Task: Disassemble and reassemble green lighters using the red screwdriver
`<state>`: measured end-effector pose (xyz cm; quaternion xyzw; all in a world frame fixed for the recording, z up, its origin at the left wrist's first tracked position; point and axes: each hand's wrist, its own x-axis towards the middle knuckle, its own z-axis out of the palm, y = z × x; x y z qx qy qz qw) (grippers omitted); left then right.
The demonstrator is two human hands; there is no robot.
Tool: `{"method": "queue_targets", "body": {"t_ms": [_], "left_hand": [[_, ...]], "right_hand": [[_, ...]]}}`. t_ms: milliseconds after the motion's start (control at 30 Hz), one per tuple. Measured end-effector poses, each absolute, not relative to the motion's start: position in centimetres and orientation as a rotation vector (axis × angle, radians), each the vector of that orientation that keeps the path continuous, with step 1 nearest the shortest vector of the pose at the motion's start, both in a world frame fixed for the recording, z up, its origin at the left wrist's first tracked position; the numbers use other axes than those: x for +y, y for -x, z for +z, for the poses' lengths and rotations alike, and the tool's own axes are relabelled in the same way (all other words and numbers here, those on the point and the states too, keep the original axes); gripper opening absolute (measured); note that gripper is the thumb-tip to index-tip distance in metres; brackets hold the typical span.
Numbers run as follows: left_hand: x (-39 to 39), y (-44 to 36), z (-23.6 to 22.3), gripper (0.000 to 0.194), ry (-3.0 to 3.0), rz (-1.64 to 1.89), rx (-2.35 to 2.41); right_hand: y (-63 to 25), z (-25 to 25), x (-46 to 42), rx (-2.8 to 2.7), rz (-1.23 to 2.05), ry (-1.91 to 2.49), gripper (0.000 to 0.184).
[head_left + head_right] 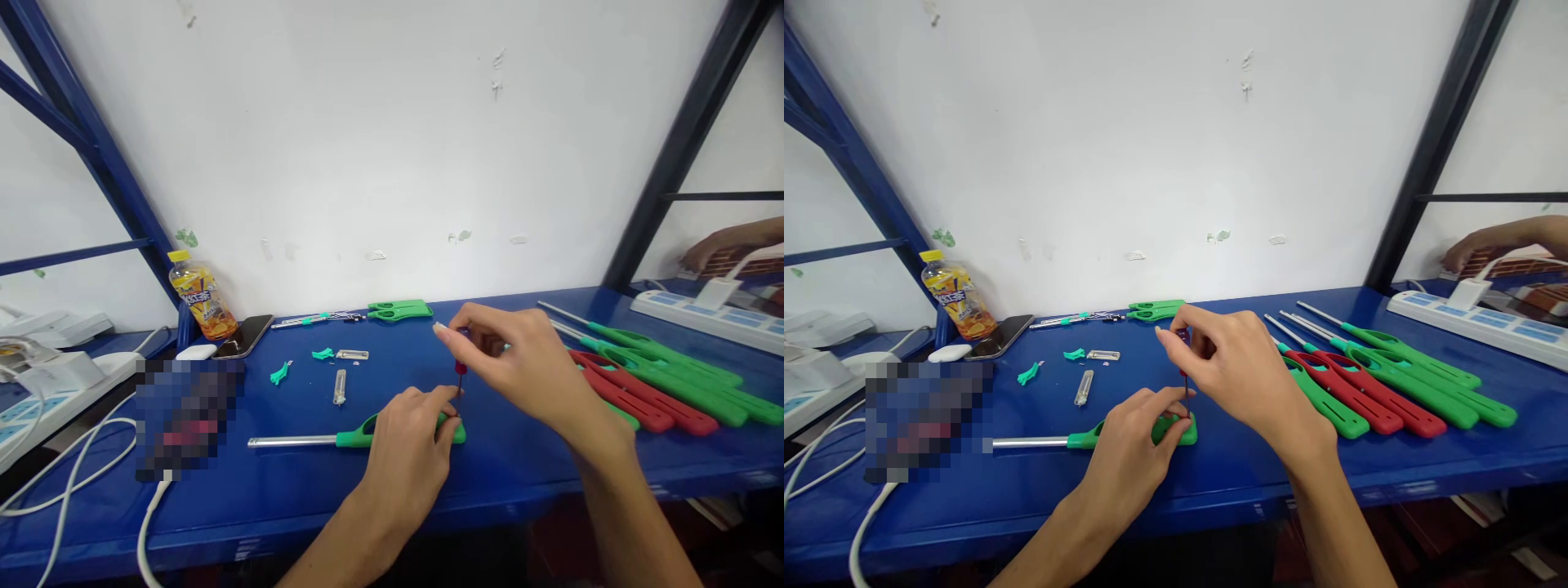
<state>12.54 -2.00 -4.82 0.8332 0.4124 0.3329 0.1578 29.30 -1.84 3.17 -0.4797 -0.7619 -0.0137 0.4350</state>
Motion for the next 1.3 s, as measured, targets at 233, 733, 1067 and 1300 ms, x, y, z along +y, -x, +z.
{"method": "queue_targets", "body": {"t_ms": [233, 733, 1067, 1300], "left_hand": [[-2.1, -12.6, -5.2, 0.031, -2.453, 0.981, 1.166], [-2.2, -12.7, -4.9, 0.024, -2.467, 0.948, 1.179], [-2.1, -12.7, -5.0, 0.027, -2.453, 0.933, 1.155], [-2.1, -11.4, -4.6, 0.027, -2.387, 0.850, 1.094]], "right_hand": [[-29.1, 3.3, -1.9, -1.912, 0.016, 1.181, 0.033], [-29.2, 3.3, -1.9, -1.929, 0.020, 1.174, 0.036], [-29.6, 3.4, -2.0, -1.960, 0.094, 1.203, 0.029], [-29.8, 3.5, -2.0, -2.027, 0.126, 1.215, 0.036]]}}
